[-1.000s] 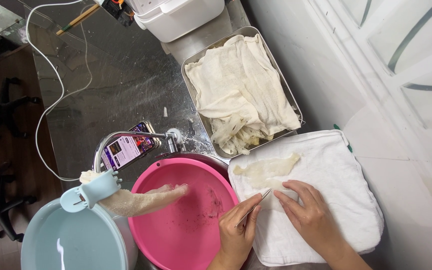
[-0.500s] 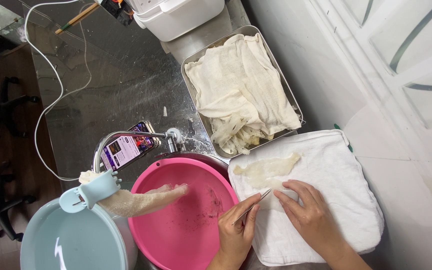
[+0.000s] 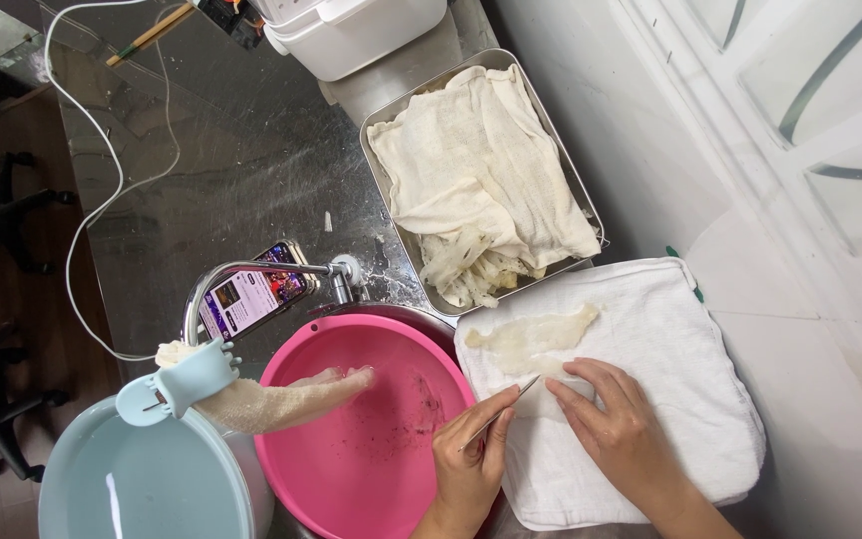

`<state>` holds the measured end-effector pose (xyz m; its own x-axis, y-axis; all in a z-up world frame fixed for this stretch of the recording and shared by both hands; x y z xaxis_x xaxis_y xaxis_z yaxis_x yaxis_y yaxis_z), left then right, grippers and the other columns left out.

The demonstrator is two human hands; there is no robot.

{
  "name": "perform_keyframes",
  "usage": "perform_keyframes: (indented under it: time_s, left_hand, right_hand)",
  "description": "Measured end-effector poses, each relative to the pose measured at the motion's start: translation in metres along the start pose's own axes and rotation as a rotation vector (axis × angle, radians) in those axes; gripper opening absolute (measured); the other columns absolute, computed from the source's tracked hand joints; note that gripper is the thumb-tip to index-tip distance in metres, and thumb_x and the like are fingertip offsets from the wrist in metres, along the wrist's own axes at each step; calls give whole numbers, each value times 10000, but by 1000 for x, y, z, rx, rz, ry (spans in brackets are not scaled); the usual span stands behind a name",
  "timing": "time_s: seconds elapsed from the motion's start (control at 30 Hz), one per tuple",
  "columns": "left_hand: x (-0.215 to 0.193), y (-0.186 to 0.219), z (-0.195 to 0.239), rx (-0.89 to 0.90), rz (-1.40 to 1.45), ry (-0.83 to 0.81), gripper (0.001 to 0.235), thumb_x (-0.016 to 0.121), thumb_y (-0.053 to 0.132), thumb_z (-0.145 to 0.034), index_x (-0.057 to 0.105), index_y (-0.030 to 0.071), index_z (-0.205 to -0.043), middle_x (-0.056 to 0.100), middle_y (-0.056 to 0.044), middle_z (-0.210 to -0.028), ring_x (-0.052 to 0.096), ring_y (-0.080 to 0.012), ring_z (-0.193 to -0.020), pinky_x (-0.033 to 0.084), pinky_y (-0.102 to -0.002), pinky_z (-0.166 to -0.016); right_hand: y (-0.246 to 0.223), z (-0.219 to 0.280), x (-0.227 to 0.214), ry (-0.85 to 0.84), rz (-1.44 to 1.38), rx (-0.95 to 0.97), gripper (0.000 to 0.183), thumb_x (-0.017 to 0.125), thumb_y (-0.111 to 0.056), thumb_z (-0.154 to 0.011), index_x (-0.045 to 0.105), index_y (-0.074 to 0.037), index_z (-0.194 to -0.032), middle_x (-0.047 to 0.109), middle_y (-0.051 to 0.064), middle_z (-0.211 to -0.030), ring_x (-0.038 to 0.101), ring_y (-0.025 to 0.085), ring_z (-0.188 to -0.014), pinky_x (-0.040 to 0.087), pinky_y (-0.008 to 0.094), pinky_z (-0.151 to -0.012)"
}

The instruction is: The person uses tweezers to scrape and clean a piece of white fish maw placed on a white towel. They repeatedly dip the tweezers into a pink basin of water to rinse them while working on the item. A tray of similar items is visible nearby.

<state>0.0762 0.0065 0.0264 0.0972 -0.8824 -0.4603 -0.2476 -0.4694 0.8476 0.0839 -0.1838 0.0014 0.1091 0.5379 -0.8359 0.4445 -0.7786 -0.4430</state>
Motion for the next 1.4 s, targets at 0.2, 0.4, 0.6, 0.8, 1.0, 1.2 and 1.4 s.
perform_keyframes:
  time_s: [0.2,0.4,0.6,0.8,1.0,1.2,1.4]
  left_hand:
    - [3,-3,1,17,-9,1,174,660,94,-988,726,54,-1144,806,-47,-1068,814,-181,-872,657,-266,-729]
    - [3,-2,1,19,-29,-5,184,654,96,-994,730,72,-1160,807,-27,-1048,774,-135,-752,624,-242,-661]
    - [1,-2,1,-31,29,14,178,661,88,-983,741,76,-1142,812,-39,-1074,818,-165,-869,644,-239,-698]
    - [5,-5,3,30,-38,2,181,656,93,-992,724,63,-1157,804,-32,-1063,812,-176,-872,656,-266,-728]
    - [5,-4,2,44,-41,2,187,663,81,-989,719,66,-1167,804,-35,-1056,808,-165,-845,655,-252,-703]
    - [2,0,-1,46,-14,1,179,664,62,-982,727,55,-1150,805,-43,-1059,806,-165,-829,646,-251,-696]
    - [4,-7,4,17,-38,15,190,665,104,-990,721,79,-1170,810,-29,-1061,788,-146,-762,621,-242,-647]
  right_hand:
    - [-2,-3,-2,10,6,-6,342,730,-84,-892,696,-183,-1218,641,65,-1199,639,241,-1120,546,375,-966]
    - [-2,-2,-2,1,4,5,336,739,-87,-882,703,-183,-1203,644,69,-1200,641,243,-1119,555,374,-963]
    - [-1,-1,-1,6,5,3,362,746,-88,-878,700,-193,-1221,653,71,-1203,641,247,-1132,555,376,-952]
    - [-1,-1,-1,10,1,-5,365,747,-85,-878,696,-186,-1225,650,71,-1197,647,244,-1114,557,380,-955]
    - [-1,-1,-1,17,7,-8,365,738,-78,-887,695,-187,-1233,650,75,-1192,645,245,-1109,560,375,-940]
    - [-1,-2,-2,9,14,-6,358,743,-79,-881,698,-181,-1221,652,77,-1196,644,245,-1112,560,373,-944]
    - [-1,0,-1,7,21,-5,383,744,-91,-879,689,-197,-1243,651,73,-1206,640,242,-1130,556,372,-955]
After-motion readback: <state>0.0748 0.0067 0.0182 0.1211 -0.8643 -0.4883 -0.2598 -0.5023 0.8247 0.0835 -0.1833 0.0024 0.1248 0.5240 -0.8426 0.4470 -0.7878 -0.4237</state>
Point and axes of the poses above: each hand's wrist, its own z-axis away from the middle knuckle, its own x-axis out of the palm, y = z × x, the point moved 2 cm from there along -z, towards the middle knuckle
